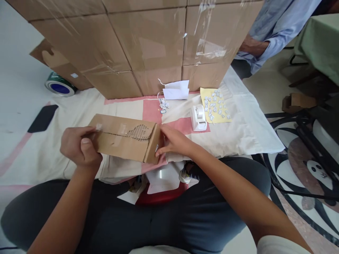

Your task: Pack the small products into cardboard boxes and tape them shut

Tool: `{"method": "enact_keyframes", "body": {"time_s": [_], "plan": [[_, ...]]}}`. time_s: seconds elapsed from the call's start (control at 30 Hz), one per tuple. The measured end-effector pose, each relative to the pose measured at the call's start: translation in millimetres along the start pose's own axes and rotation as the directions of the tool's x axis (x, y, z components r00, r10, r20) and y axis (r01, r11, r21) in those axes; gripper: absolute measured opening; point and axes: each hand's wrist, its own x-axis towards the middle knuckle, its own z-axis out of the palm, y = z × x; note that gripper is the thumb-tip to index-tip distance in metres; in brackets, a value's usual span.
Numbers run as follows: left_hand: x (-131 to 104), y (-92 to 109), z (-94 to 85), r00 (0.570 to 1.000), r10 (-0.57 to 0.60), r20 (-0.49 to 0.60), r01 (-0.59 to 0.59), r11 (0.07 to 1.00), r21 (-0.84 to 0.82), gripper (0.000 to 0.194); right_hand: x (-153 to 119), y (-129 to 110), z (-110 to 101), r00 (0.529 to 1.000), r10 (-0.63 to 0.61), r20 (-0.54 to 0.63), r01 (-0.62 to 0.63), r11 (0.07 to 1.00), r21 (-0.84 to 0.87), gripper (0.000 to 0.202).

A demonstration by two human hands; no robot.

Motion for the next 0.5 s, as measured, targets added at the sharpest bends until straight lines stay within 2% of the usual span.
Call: {"method": "enact_keyframes", "body": {"time_s": [0.17, 0.33, 0.5], "plan": [[2, -1, -0.7, 0.999, -0.019, 0.049, 0.017, 0.999, 0.033, 0.047, 4, 14, -4, 0.998, -0.031, 0.056, 0.022, 0.985, 0.171, 0.079], [4, -1, -0.3, 0.999, -0.002, 0.038, 0.001, 1.000, 0.006, 0.044, 5, 9, -3, 0.999, 0.008, 0.032, -0.009, 1.000, 0.028, 0.065], [5, -1, 1.2, 1.000, 0.000, 0.008, 0.000, 0.999, -0.032, 0.045, -1, -3, 5, 0.999, 0.027, 0.038, -0.025, 0.999, -0.045, 0.083]]}}
